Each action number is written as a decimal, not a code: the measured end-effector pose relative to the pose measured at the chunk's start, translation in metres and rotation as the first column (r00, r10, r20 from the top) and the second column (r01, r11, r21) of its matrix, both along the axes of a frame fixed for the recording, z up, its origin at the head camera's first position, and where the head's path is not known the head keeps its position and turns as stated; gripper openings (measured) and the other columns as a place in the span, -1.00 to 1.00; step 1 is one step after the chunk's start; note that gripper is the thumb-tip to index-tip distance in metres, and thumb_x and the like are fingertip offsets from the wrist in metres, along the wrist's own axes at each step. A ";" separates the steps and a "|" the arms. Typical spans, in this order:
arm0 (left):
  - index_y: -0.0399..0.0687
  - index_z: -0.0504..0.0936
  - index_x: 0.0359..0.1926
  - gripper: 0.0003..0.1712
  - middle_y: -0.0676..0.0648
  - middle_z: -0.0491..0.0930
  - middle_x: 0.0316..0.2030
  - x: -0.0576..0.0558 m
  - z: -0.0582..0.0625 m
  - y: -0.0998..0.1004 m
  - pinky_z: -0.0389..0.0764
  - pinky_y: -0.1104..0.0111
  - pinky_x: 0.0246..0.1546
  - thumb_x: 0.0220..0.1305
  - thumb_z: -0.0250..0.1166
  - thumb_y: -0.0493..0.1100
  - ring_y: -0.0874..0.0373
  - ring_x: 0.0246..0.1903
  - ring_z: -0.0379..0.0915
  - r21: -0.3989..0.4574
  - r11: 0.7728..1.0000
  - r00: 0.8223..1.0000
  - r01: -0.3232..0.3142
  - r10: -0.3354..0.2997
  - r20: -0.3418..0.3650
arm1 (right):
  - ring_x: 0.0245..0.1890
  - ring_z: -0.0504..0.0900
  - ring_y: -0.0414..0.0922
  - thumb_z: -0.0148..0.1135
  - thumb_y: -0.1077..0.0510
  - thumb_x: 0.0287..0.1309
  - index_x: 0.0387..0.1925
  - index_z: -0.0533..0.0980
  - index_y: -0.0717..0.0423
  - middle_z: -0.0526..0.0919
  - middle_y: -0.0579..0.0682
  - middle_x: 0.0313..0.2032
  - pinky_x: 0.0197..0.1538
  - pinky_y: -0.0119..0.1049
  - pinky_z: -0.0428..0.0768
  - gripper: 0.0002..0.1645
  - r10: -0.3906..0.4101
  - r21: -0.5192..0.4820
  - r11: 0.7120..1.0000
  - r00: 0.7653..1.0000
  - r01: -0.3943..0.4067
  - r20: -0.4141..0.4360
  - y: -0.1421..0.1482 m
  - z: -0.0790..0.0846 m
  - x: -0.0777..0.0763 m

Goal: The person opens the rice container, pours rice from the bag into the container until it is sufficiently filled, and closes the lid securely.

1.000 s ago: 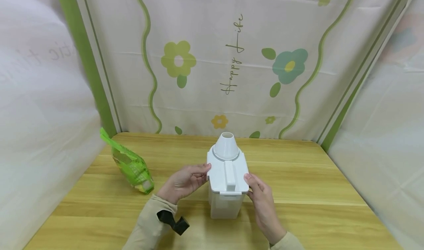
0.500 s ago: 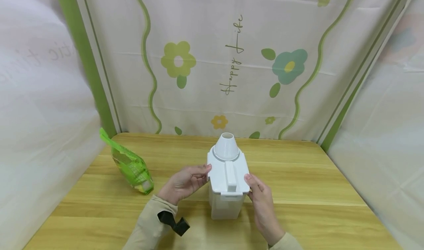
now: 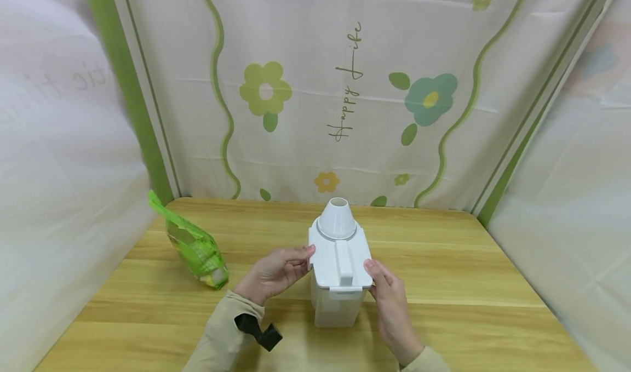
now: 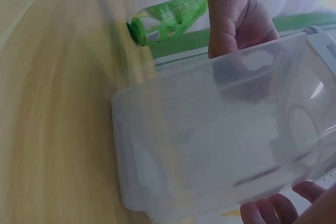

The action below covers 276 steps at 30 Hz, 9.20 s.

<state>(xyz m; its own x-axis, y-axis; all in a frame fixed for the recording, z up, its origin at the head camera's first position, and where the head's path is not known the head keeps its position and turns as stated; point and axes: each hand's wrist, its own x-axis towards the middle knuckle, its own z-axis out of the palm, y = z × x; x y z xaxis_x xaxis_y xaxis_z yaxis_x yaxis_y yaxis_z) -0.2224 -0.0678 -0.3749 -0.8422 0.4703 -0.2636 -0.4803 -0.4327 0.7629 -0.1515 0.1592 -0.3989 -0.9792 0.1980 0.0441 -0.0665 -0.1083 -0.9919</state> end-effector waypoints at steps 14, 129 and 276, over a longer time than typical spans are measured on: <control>-0.40 0.53 -0.09 -0.82 -0.11 0.58 -0.22 -0.001 -0.001 0.003 0.59 0.43 -0.15 0.32 0.26 -0.39 0.17 -0.27 0.55 -0.008 1.000 0.999 -0.015 0.014 -0.029 | 0.20 0.43 0.03 0.13 0.05 0.41 -0.09 0.60 0.41 0.52 0.22 0.18 0.17 -0.12 0.46 -0.56 -0.026 0.015 1.000 0.999 0.026 -0.028 -0.002 0.000 0.002; -0.28 0.52 0.21 -0.47 -0.24 0.41 0.26 0.070 -0.025 0.024 0.33 0.14 0.28 0.34 0.32 -0.07 -0.22 0.29 0.26 -0.074 0.641 -0.087 -0.764 -0.215 -0.973 | 0.01 0.55 0.07 0.25 0.02 0.31 0.05 0.53 0.40 0.60 0.18 -0.01 0.07 -0.10 0.59 -0.49 0.210 -0.064 0.977 0.973 -0.205 0.092 0.029 0.014 -0.009; -0.32 0.46 0.28 -0.45 -0.23 0.36 0.30 0.080 -0.024 0.029 0.29 0.18 0.30 0.40 0.25 -0.08 -0.22 0.33 0.19 -0.123 0.615 -0.039 -0.779 -0.243 -0.969 | -0.03 0.56 0.02 -0.02 0.43 0.38 0.17 0.24 0.53 0.55 0.23 -0.04 0.24 -0.11 0.44 -0.62 0.739 -0.573 0.635 0.624 -0.518 0.254 0.071 0.049 -0.069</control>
